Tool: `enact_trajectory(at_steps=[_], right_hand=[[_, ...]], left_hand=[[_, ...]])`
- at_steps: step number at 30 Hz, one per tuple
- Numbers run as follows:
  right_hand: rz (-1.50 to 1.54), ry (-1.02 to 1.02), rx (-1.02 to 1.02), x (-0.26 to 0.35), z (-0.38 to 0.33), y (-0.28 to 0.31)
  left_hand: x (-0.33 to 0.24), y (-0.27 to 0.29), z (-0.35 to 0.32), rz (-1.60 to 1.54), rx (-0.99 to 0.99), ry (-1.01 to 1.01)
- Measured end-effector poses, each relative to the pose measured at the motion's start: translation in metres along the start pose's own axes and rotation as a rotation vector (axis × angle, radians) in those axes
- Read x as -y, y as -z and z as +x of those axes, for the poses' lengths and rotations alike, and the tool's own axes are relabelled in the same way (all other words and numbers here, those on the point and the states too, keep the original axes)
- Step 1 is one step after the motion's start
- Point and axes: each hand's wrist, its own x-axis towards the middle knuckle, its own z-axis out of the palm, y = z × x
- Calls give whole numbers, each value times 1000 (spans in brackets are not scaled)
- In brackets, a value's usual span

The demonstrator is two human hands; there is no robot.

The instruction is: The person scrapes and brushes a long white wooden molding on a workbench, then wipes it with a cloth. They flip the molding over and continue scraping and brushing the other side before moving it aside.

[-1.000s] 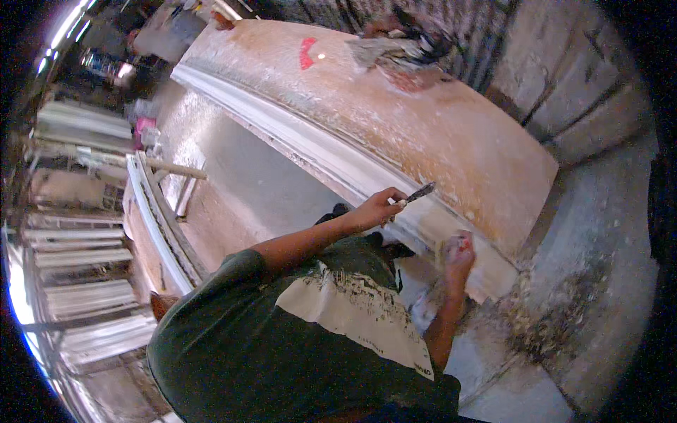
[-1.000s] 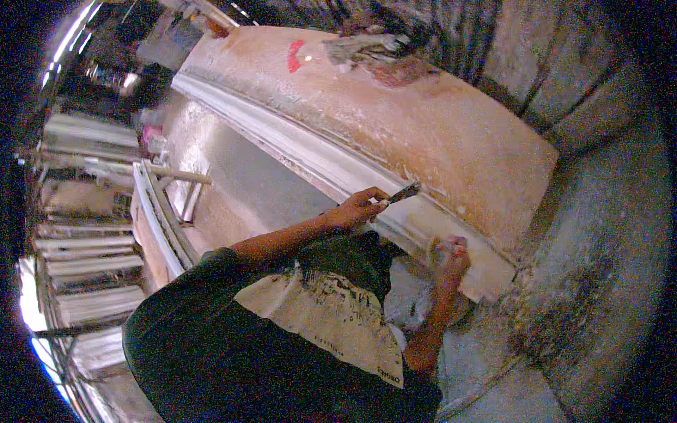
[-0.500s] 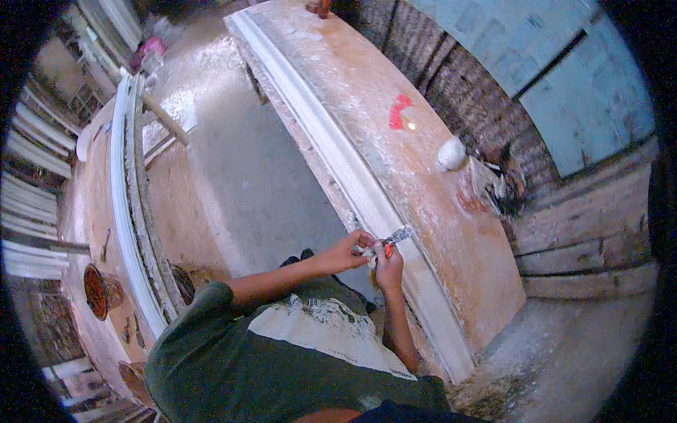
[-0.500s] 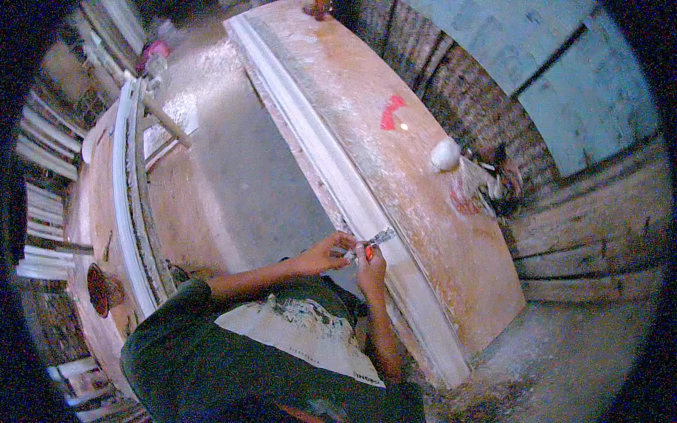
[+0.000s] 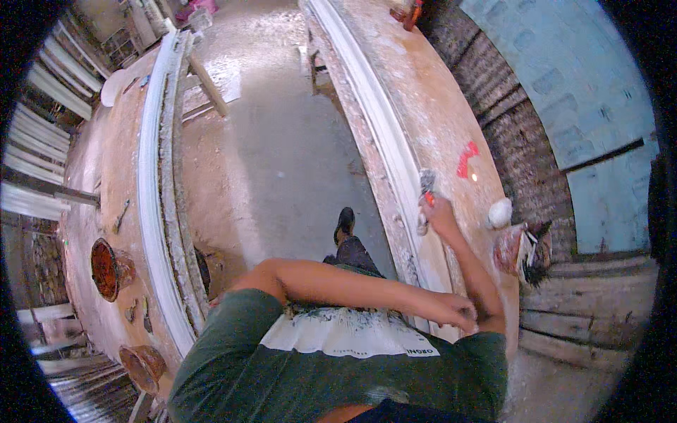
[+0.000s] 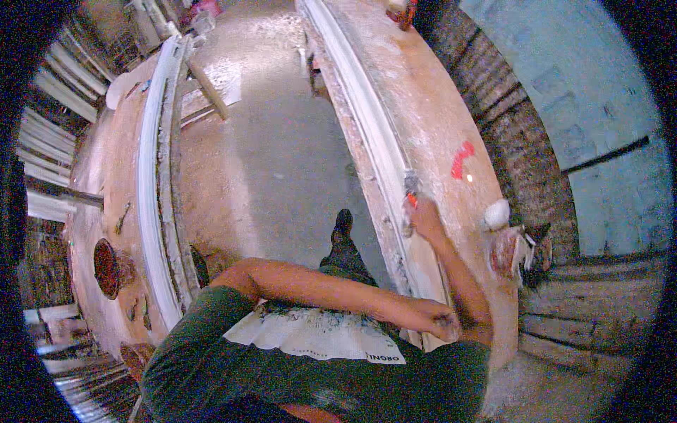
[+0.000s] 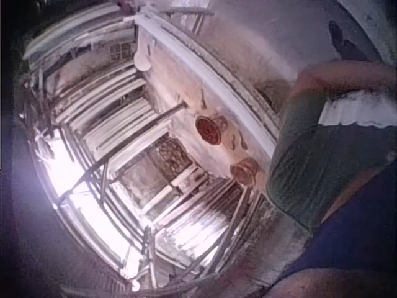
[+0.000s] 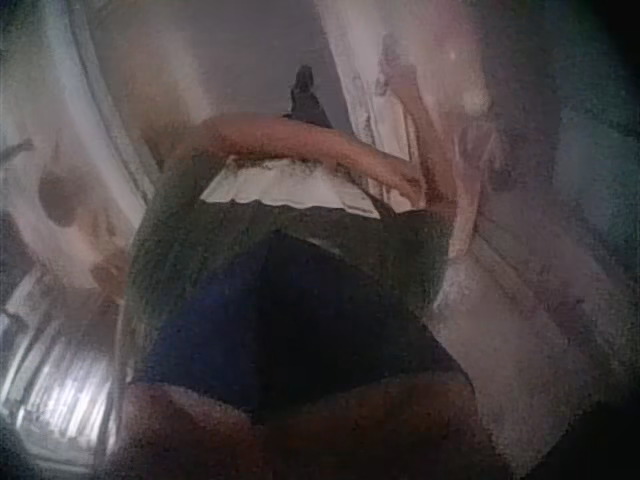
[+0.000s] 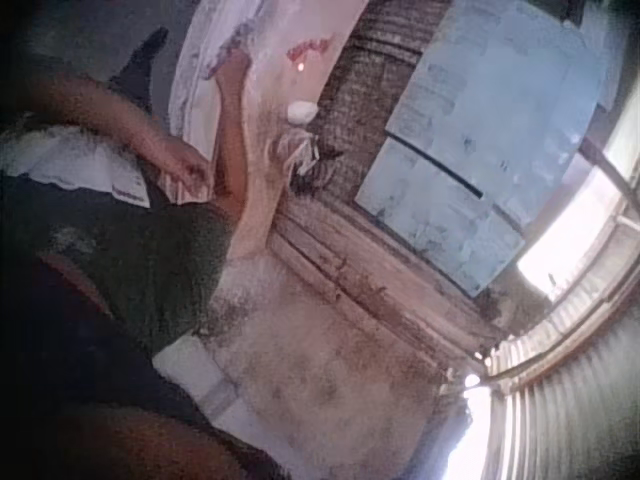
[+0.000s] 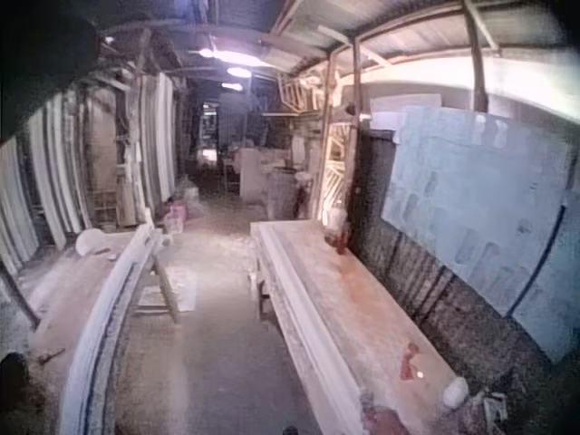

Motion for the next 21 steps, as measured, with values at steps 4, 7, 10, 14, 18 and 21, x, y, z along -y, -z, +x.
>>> enact_trajectory(at_steps=[4,7,10,14,18,21], right_hand=[[-420,234,-99,13,108,50],[-543,162,8,67,179,88],[-728,397,-143,79,248,126],[-764,350,-3,131,309,168],[-598,240,71,66,247,109],[-447,-4,103,14,121,55]], left_hand=[[-46,31,10,-297,-109,17],[-73,78,9,-161,-145,-21],[-108,124,3,-57,-65,-145],[-170,164,-23,-94,-63,-376],[-203,186,-39,-555,55,-377],[-225,178,-53,-862,134,-385]])
